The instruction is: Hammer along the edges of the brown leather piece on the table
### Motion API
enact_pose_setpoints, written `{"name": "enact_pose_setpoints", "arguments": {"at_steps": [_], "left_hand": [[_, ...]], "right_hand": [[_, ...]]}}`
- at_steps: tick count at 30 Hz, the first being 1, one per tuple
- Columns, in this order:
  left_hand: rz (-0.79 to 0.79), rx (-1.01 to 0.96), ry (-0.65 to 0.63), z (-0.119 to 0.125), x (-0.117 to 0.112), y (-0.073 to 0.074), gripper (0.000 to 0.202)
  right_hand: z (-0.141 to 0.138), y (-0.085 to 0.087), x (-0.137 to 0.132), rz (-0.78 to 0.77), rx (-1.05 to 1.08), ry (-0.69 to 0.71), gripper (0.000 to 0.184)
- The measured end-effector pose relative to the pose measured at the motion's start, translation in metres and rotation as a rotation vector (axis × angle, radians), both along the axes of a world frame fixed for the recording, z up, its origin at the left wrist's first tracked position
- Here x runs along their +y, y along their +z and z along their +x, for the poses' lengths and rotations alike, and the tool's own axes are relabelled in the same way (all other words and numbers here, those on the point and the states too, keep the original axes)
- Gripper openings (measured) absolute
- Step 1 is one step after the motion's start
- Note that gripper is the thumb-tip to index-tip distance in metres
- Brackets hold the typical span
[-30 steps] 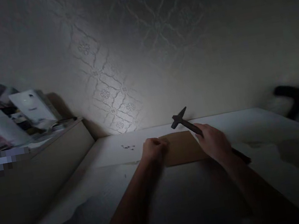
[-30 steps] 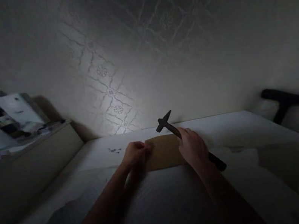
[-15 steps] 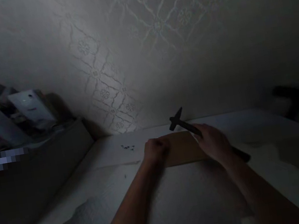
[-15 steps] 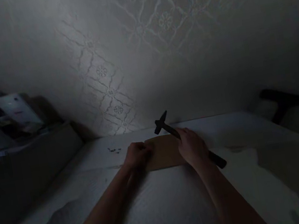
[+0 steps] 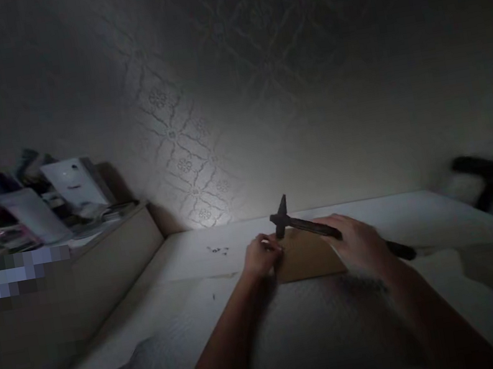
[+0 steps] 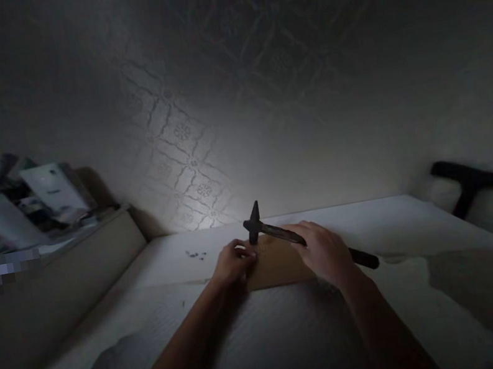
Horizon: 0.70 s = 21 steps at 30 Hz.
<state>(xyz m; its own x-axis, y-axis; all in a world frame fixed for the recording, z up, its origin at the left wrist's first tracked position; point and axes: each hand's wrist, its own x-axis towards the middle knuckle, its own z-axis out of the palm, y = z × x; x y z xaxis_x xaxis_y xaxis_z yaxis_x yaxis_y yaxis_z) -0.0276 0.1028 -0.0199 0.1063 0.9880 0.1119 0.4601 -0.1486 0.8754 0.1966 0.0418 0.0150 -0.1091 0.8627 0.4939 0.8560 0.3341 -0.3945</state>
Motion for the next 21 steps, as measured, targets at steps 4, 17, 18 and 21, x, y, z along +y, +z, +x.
{"name": "enact_pose_setpoints", "arguments": {"at_steps": [4,17,18,21], "left_hand": [[-0.02,-0.044,-0.004,0.0,0.001,-0.003,0.029],[-0.01,0.07,0.036,0.002,0.001,0.001,0.03],[-0.014,0.076,0.034,0.002,0.0,0.001,0.03],[-0.011,0.096,0.029,0.001,0.0,0.002,0.033]], "right_hand": [[-0.001,-0.003,0.002,-0.029,-0.003,0.063,0.037],[-0.001,-0.011,0.003,0.078,-0.035,0.112,0.042],[-0.001,-0.012,0.004,0.08,-0.027,0.112,0.042],[-0.002,-0.013,0.004,0.073,-0.024,0.122,0.043]]}}
